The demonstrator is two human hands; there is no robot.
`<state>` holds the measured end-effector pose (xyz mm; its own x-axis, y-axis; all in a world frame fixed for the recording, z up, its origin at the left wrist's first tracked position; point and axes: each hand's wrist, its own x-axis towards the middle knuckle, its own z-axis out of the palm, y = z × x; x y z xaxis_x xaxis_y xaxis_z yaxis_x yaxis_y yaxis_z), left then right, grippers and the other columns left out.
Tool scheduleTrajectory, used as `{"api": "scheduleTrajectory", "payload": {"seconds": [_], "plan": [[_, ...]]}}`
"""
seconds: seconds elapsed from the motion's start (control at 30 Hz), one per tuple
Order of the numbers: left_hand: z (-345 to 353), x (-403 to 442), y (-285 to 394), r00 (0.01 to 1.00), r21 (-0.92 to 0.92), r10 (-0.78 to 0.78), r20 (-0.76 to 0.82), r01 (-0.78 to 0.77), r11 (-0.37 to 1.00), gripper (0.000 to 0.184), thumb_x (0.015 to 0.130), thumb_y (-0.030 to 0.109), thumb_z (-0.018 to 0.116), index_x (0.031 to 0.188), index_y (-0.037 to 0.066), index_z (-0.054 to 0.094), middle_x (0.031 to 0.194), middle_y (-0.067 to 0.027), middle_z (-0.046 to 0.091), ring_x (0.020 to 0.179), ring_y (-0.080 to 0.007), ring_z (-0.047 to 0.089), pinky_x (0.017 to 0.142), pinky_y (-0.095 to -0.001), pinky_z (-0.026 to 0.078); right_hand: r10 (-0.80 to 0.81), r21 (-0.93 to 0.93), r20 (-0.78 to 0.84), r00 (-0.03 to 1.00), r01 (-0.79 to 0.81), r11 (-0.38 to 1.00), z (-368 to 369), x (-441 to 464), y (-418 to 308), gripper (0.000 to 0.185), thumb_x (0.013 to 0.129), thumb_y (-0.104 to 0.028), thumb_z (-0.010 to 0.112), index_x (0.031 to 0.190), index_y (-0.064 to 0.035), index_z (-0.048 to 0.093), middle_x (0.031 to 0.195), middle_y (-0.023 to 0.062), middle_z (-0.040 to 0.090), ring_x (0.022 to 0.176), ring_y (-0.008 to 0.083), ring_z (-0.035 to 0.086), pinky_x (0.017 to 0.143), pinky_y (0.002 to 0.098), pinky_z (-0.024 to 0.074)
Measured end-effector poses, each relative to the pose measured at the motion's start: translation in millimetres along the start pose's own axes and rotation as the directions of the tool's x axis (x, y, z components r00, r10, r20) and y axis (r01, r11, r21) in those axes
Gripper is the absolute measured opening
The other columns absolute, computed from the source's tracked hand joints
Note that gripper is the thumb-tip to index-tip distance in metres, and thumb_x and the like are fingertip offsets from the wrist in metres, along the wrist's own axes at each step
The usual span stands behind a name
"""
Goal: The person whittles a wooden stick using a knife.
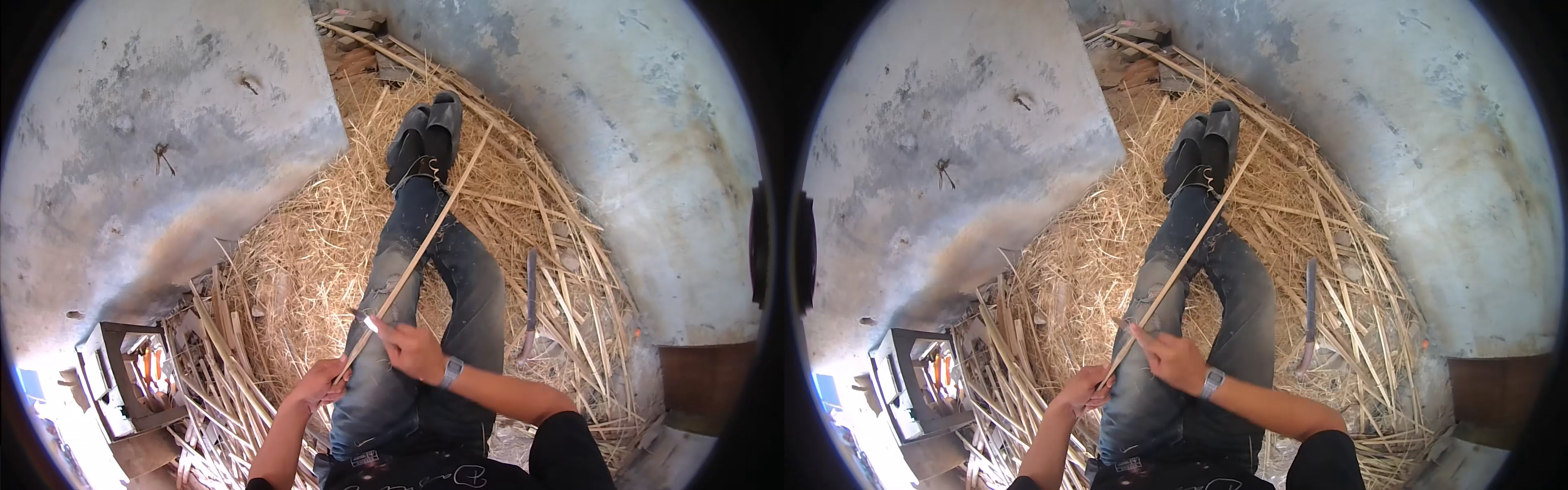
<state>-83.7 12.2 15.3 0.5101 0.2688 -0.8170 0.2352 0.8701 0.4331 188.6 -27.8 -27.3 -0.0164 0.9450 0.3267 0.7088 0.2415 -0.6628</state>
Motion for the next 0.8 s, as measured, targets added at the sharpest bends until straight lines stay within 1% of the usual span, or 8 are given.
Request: {"api": "scheduleTrajectory", "payload": {"seconds": [0.23, 0.33, 0.47, 0.53, 0.57, 0.63, 0.77, 0.8], "plan": [[9.1, 9.3, 2.2, 0.996, 0.039, 0.094, -0.009, -0.094, 0.995, 0.048, 0.113, 0.048, 0.049, 0.087, 0.009, 0.055, 0.05, 0.0049, 0.035, 0.039, -0.0089, 0.031, 0.038, -0.0275, 0.022, 0.338, 0.169, -0.348, 0.875, -0.296, 0.94, -17.0, 28.0, 64.6, 0.022, 0.096, -0.006, 0.07, 0.117, -0.005, 0.079, 0.078, 0.0177, 0.07, 0.064, 0.0257, 0.069, 0.06, 0.0363, 0.0542], [22.4, 18.4, 13.1, 0.995, 0.058, 0.102, -0.02, -0.101, 0.993, 0.048, 0.113, 0.049, 0.049, 0.087, 0.009, 0.055, 0.05, 0.0046, 0.036, 0.039, -0.0091, 0.032, 0.038, -0.0275, 0.024, 0.199, 0.082, -0.029, 0.98, -0.196, 0.977, -13.5, 9.5, 39.3, 0.028, 0.102, -0.005, 0.066, 0.128, -0.0045, 0.075, 0.09, 0.0211, 0.077, 0.063, 0.0115, 0.067, 0.063, 0.0334, 0.0557], [16.2, 27.9, 3.8, 0.993, 0.083, 0.11, -0.035, -0.107, 0.991, 0.048, 0.113, 0.049, 0.049, 0.088, 0.009, 0.057, 0.05, 0.0044, 0.037, 0.038, -0.0095, 0.033, 0.037, -0.0277, 0.024, 0.271, 0.519, -0.028, 0.962, -0.218, 0.827, 9.3, -7.5, 2.4, 0.033, 0.105, -0.008, 0.066, 0.137, -0.0045, 0.072, 0.084, 0.0076, 0.077, 0.061, 0.0104, 0.063, 0.062, 0.0312, 0.0548], [12.3, 24.0, -5.2, 0.982, 0.098, 0.177, -0.07, -0.169, 0.981, 0.049, 0.113, 0.049, 0.051, 0.086, 0.009, 0.058, 0.051, 0.0041, 0.04, 0.041, -0.0083, 0.035, 0.04, -0.0275, 0.027, 0.565, 0.768, 0.249, 0.787, -0.516, 0.38, -13.4, -3.4, 11.9, 0.036, 0.107, -0.012, 0.066, 0.143, -0.0059, 0.068, 0.082, -0.0051, 0.067, 0.063, 0.004, 0.056, 0.056, 0.0229, 0.0463], [13.4, 20.4, -9.9, 0.982, 0.092, 0.168, -0.083, -0.161, 0.983, 0.049, 0.113, 0.049, 0.051, 0.086, 0.009, 0.058, 0.051, 0.0041, 0.04, 0.041, -0.0083, 0.035, 0.04, -0.0275, 0.027, 0.563, 0.768, 0.264, 0.783, -0.524, 0.368, -22.7, 0.8, 13.2, 0.036, 0.107, -0.012, 0.066, 0.143, -0.0059, 0.068, 0.082, -0.0051, 0.067, 0.063, 0.004, 0.056, 0.056, 0.0229, 0.0463], [16.8, 24.6, -7.4, 0.934, 0.299, 0.318, -0.162, -0.26, 0.918, 0.05, 0.112, 0.048, 0.054, 0.084, 0.008, 0.061, 0.055, 0.0039, 0.045, 0.045, -0.0065, 0.038, 0.044, -0.0268, 0.03, 0.665, 0.894, -0.082, 0.742, -0.24, 0.378, -35.5, 19.9, 16.0, 0.029, 0.106, -0.013, 0.067, 0.132, -0.0022, 0.073, 0.082, -0.0043, 0.064, 0.066, 0.0009, 0.054, 0.055, 0.0185, 0.0415], [26.4, 43.7, -7.8, 0.797, 0.642, 0.58, -0.168, -0.357, 0.678, 0.046, 0.108, 0.043, 0.063, 0.087, 0.002, 0.066, 0.06, -0.0039, 0.055, 0.055, -0.0138, 0.053, 0.054, -0.0339, 0.041, 0.674, 0.867, -0.004, 0.739, -0.333, 0.371, -47.2, 20.4, 22.4, 0.02, 0.101, -0.019, 0.075, 0.11, -0.0012, 0.077, 0.073, -0.0059, 0.06, 0.063, 0.0014, 0.05, 0.054, 0.0223, 0.0409], [33.7, 45.2, -5.2, 0.798, 0.639, 0.58, -0.165, -0.361, 0.679, 0.046, 0.108, 0.043, 0.063, 0.087, 0.002, 0.066, 0.06, -0.0039, 0.055, 0.055, -0.0138, 0.053, 0.054, -0.0339, 0.041, 0.599, 0.703, -0.045, 0.8, -0.401, 0.587, -42.1, 24.7, 20.7, 0.022, 0.097, -0.022, 0.079, 0.103, -0.0013, 0.075, 0.072, -0.0058, 0.059, 0.062, 0.0025, 0.05, 0.053, 0.0249, 0.041]]}}
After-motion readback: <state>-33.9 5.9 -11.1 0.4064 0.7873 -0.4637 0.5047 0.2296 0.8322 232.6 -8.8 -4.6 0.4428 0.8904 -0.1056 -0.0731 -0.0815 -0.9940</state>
